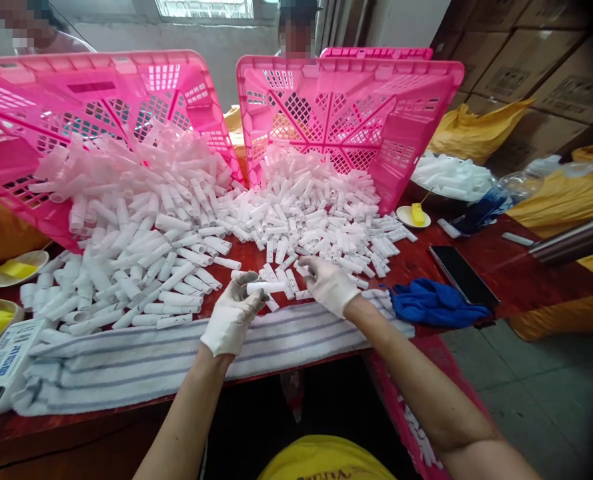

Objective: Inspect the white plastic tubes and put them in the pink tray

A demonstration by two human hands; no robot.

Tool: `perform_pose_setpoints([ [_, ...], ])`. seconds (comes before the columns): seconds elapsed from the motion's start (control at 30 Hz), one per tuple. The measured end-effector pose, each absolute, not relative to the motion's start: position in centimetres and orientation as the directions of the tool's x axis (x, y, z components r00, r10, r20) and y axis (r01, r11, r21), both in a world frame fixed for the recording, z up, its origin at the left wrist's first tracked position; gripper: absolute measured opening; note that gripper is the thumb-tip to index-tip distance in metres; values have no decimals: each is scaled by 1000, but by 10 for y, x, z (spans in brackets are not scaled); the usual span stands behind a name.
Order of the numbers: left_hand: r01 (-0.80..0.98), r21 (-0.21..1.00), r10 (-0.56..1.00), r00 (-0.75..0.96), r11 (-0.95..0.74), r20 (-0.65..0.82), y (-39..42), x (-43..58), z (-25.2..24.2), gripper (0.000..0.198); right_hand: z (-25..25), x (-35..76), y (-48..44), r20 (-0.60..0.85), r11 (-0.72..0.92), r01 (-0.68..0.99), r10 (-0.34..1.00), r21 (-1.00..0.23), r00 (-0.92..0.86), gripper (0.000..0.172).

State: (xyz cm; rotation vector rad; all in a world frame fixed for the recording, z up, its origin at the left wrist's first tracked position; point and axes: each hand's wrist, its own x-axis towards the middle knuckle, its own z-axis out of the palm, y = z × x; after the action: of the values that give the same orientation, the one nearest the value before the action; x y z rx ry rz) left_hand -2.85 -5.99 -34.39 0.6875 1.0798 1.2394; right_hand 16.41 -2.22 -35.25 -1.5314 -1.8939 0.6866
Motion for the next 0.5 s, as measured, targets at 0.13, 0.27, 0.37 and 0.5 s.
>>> perform_pose_setpoints([
  [0.13,-526,800,940,-3,289,-342,-64,-18,-339,53,-348,166,-33,163,164,-5,982,-986,100,27],
  [0.27,-595,732,920,31,332,-392,-67,-6,-337,55,-340,163,-38,120,176,-305,974,-936,193,34],
  [0.37,-608,710,912,54,354,-408,-70,3,-336,51,-338,156,-37,124,201,-289,957,-936,263,31],
  [0.5,-449,844,947,15,294,-322,-79,11,-337,43,-334,148,-34,124,179,-197,958,-964,260,30],
])
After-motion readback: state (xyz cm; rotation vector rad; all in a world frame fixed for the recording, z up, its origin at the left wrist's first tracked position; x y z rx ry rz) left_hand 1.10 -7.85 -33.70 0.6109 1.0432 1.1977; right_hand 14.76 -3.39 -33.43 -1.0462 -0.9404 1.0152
